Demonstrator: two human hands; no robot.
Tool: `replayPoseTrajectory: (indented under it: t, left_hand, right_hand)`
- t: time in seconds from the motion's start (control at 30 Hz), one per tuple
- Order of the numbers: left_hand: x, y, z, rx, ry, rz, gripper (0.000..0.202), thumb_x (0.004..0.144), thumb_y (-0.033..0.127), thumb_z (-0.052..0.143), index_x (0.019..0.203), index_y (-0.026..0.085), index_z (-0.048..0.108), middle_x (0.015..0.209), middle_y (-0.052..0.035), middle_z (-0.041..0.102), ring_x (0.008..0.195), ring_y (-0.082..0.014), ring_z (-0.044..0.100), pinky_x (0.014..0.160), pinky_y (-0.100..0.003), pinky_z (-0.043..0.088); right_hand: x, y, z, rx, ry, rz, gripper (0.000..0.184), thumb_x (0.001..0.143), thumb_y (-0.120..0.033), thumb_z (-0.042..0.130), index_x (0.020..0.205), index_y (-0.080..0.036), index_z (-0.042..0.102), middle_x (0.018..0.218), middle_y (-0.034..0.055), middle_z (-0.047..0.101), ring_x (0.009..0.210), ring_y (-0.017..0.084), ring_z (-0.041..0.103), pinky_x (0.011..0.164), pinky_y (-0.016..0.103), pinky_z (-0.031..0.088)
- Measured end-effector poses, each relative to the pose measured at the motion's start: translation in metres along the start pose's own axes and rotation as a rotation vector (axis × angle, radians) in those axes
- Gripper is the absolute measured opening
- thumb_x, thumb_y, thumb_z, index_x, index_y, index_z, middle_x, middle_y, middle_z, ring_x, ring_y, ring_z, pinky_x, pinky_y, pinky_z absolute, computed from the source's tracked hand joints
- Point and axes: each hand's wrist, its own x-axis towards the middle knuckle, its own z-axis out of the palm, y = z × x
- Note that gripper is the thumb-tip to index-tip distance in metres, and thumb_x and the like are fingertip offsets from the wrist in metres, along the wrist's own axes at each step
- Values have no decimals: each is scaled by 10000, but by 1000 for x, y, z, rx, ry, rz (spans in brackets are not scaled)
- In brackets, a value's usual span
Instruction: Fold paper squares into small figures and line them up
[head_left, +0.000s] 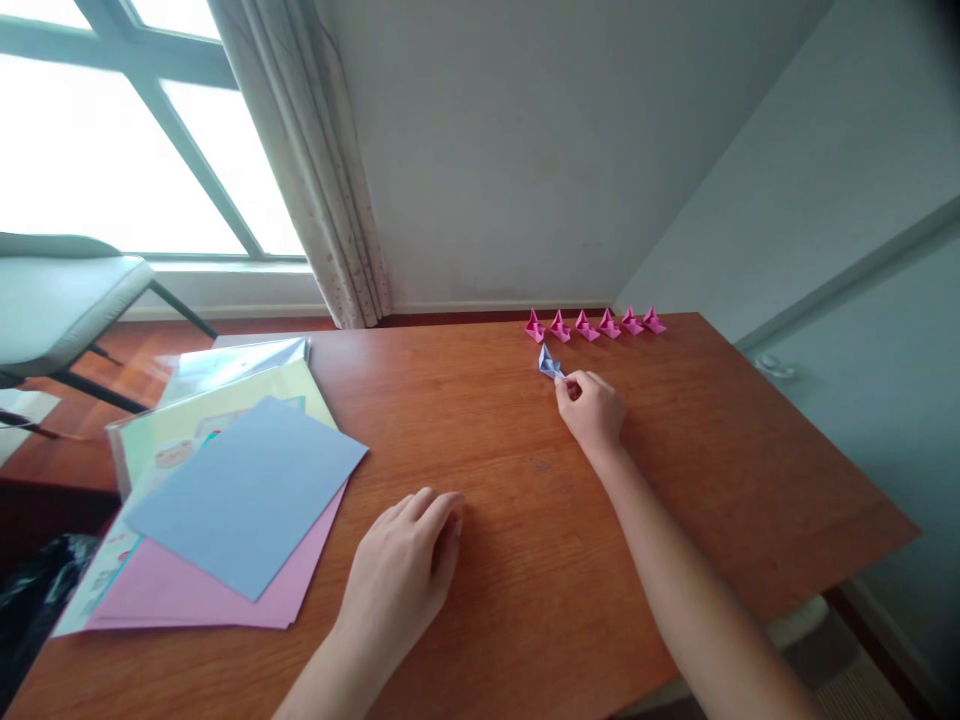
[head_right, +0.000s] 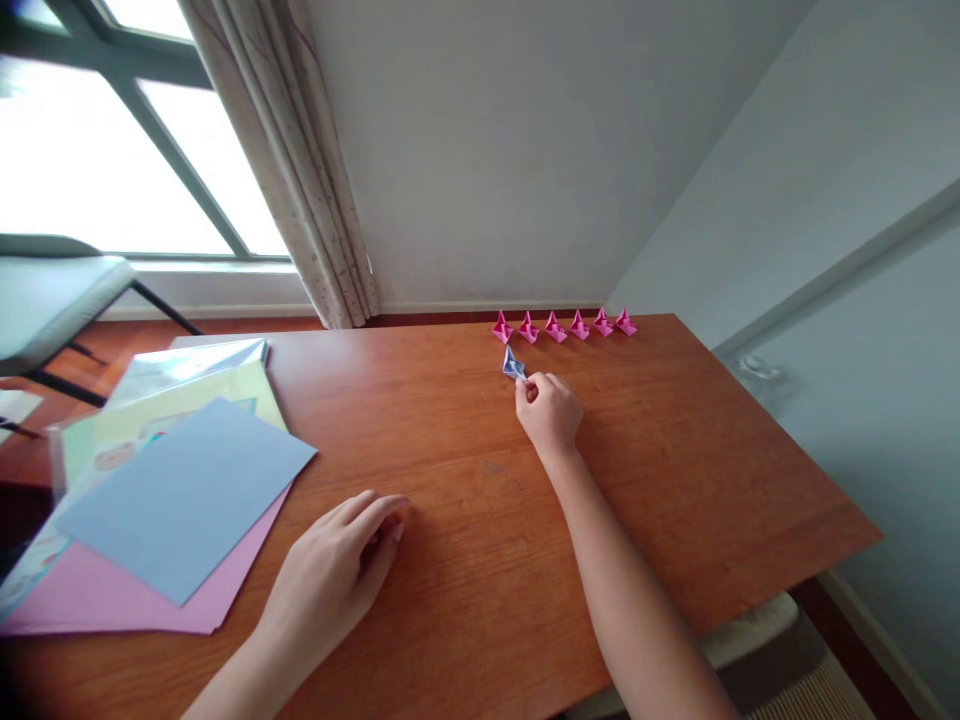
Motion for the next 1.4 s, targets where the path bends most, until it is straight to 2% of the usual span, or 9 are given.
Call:
replayPoseTrajectory:
  t: [0.5,0.8,0.97,1.07,1.2,1.27,1.33,1.4]
  left_hand:
    - [1,2,-2,13,-42,-11,198,999,227,456,1061,235,643,948,-45,700,831,-226,663,736,-354,501]
    - [1,3,-3,2,-68,-34,221,1005,234,438,1064,234,651,955,-50,691,848,-231,659,751,-367,507]
    - [1,7,-4,-28,-97,-48,219,991,213,453,1046,240,664,957,-49,685,850,-216,664,752,-345,517]
    - [2,6,-11,-79,-12,-51,221,977,175,465,1049,228,667,1029,-60,691,941,-206,664,812,-327,542]
    - [1,-9,-33,112,154,-207,235,972,199,497,1143,223,656,1220,-98,678,1135,-266,628,970,-414,533]
    - [-4,-22,-43,279,206,-338,310,977,267,522,1262,192,620,1397,-157,596,1292,-349,553,1049,-513,485]
    - [-14,-36,-48,390,205,-409,456,962,353,568,1362,135,561,1520,-237,479,1411,-433,437,1090,-604,423]
    - [-27,-49,-47,431,176,-428,550,943,409,600,1413,134,525,1577,-262,400,1462,-460,366,1123,-647,366]
  right_hand:
    - [5,3,5,-28,-35,-75,259,945,-332,544,739,-210,640,784,66,683,713,194,546,622,311,275]
    - [3,4,2,-64,-12,-108,272,954,-323,535,742,-206,660,773,72,688,702,197,548,625,316,292]
    - [-12,-3,-10,-33,-14,-154,265,946,-333,555,740,-202,658,792,91,689,775,228,573,681,331,333]
    - [-35,-20,-16,31,-39,-269,280,961,-343,547,733,-212,642,763,70,679,757,219,583,698,333,366]
    - [-73,-49,-22,218,-181,-390,304,978,-360,555,710,-229,611,718,33,662,723,198,601,696,328,400]
    - [-86,-58,-26,292,-229,-422,305,985,-353,551,711,-232,606,723,27,664,725,196,611,699,327,412]
    - [-92,-62,-28,347,-260,-428,296,986,-355,553,723,-234,614,742,27,676,730,197,621,705,329,423]
    - [-93,-62,-28,394,-277,-408,298,983,-362,557,720,-237,618,741,25,679,713,194,622,697,329,429]
